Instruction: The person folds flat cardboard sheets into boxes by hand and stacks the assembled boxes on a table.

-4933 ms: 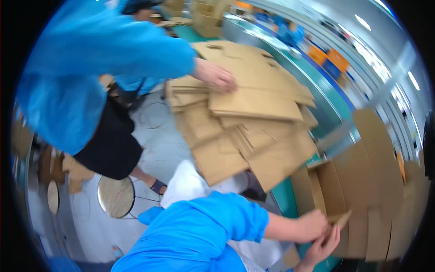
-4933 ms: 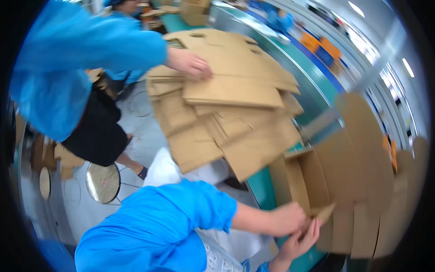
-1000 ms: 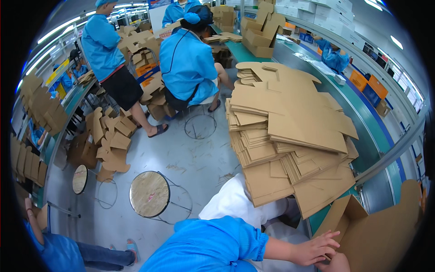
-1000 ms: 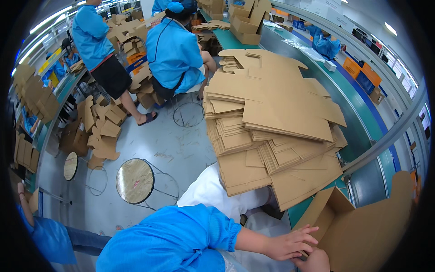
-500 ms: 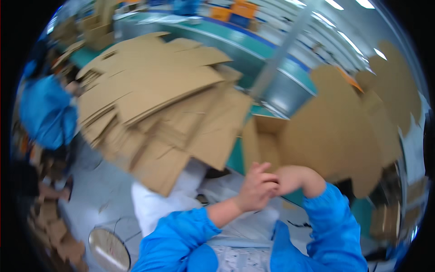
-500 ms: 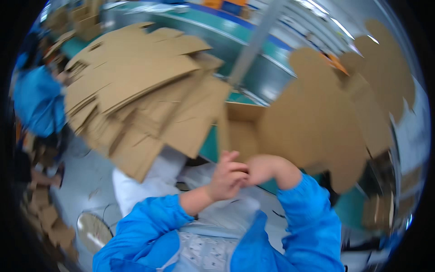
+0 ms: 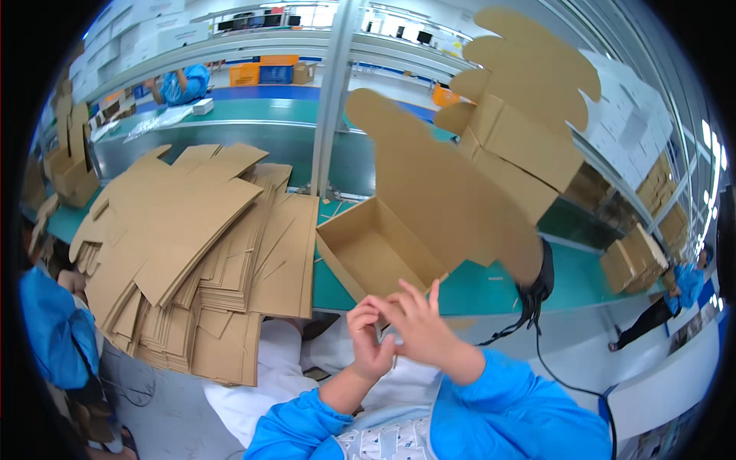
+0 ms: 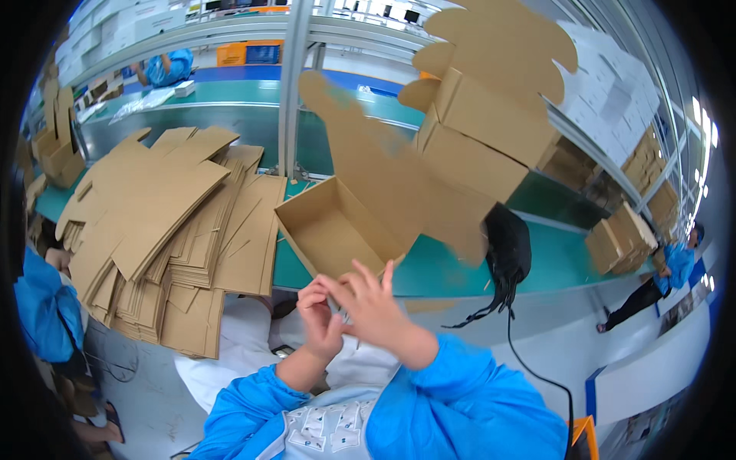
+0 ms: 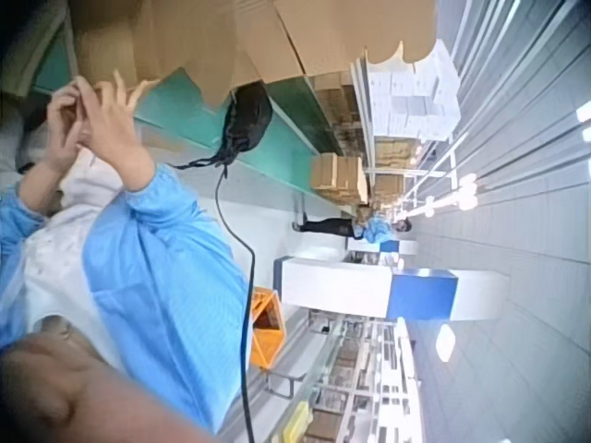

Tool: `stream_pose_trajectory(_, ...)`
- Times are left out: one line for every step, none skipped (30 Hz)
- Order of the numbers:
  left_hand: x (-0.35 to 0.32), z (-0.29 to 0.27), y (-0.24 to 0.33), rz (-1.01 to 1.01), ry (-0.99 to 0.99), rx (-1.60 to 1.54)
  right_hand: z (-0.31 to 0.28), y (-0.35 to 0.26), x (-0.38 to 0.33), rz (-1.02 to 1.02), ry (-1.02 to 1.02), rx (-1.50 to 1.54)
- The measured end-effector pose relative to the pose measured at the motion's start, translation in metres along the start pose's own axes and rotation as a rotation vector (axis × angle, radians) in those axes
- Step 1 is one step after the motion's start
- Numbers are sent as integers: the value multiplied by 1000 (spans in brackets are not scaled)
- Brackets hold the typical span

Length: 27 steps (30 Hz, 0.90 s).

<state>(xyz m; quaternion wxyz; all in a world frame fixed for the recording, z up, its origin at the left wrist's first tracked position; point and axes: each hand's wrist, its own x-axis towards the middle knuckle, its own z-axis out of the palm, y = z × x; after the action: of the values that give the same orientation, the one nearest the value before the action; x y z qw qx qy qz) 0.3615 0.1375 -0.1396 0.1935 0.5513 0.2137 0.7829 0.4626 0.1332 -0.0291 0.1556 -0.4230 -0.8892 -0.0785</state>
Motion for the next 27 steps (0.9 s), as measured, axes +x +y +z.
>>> stream_pose_trajectory(-4, 2, 2, -60, -38, -166, -3, 4, -1, 39, -151, 21)
stream_pose_trajectory(-4, 3, -2, -1, -77, -90, 3, 8, -1, 16, 74, -23)
stream_pose_trajectory(-5, 2, -4, 8, -100, -90, 9, 10, -1, 28, 95, -19)
stream_pose_trajectory(-6, 2, -7, -4, -8, -107, 16, 9, 3, 135, 111, 33)
stream_pose_trajectory(-9, 2, -8, -27, 91, -127, 23, 5, 7, 244, 114, 86)
stream_pose_trajectory(-9, 1, -9, -52, 111, -78, 24, 5, 16, 239, 60, -23)
stream_pose_trajectory(-7, 1, -12, -65, 106, -94, 26, 10, 23, 256, 53, -32)
stream_pose_trajectory(-2, -3, -15, -108, 150, -29, 24, 13, 34, 188, -10, 13)
stream_pose_trajectory(0, -6, -18, -151, 195, 34, 19, 13, 39, 120, -73, 55)
stream_pose_trajectory(-8, -8, -17, -127, 218, 67, 12, 10, 34, 81, -57, 59)
stream_pose_trajectory(-9, -11, -18, -115, 215, 67, -5, 8, 36, 77, -46, 57)
stream_pose_trajectory(-9, -13, -19, -18, 201, 92, -26, 11, 37, -5, 29, 65)
stream_pose_trajectory(-9, -12, -20, 81, 190, 113, -52, 13, 37, -89, 105, 67)
stream_pose_trajectory(-12, -10, -20, 85, 199, 110, -81, 16, 38, -133, 196, 33)
stream_pose_trajectory(-14, -10, -21, 94, 199, 107, -109, 21, 41, -177, 285, 4)
stream_pose_trajectory(-15, -9, -21, 96, 179, 111, -134, 29, 45, -223, 387, -63)
stream_pose_trajectory(-15, -11, -20, 102, 161, 121, -160, 38, 53, -275, 492, -126)
stream_pose_trajectory(-14, -10, -19, 98, 162, 117, -193, 46, 60, -244, 503, -236)
stream_pose_trajectory(-15, -13, -18, 111, 162, 116, -222, 59, 70, -217, 513, -340)
stream_pose_trajectory(-16, -15, -17, 106, 156, 122, -247, 78, 81, -250, 632, -405)
stream_pose_trajectory(-15, -15, -17, 98, 149, 118, -272, 102, 87, -279, 747, -477)
stream_pose_trajectory(-15, -16, -17, 91, 145, 132, -296, 137, 90, -210, 748, -376)
stream_pose_trajectory(-12, -15, -19, 95, 150, 128, -315, 167, 89, -144, 744, -271)
stream_pose_trajectory(-10, -16, -20, 83, 151, 143, -334, 173, 87, -24, 655, -220)
stream_pose_trajectory(-9, -18, -21, 71, 153, 161, -350, 176, 86, 92, 565, -166)
stream_pose_trajectory(-7, -19, -21, 62, 166, 168, -363, 199, 87, 82, 519, -242)
stream_pose_trajectory(-5, -19, -22, 65, 175, 171, -376, 223, 90, 71, 473, -322)
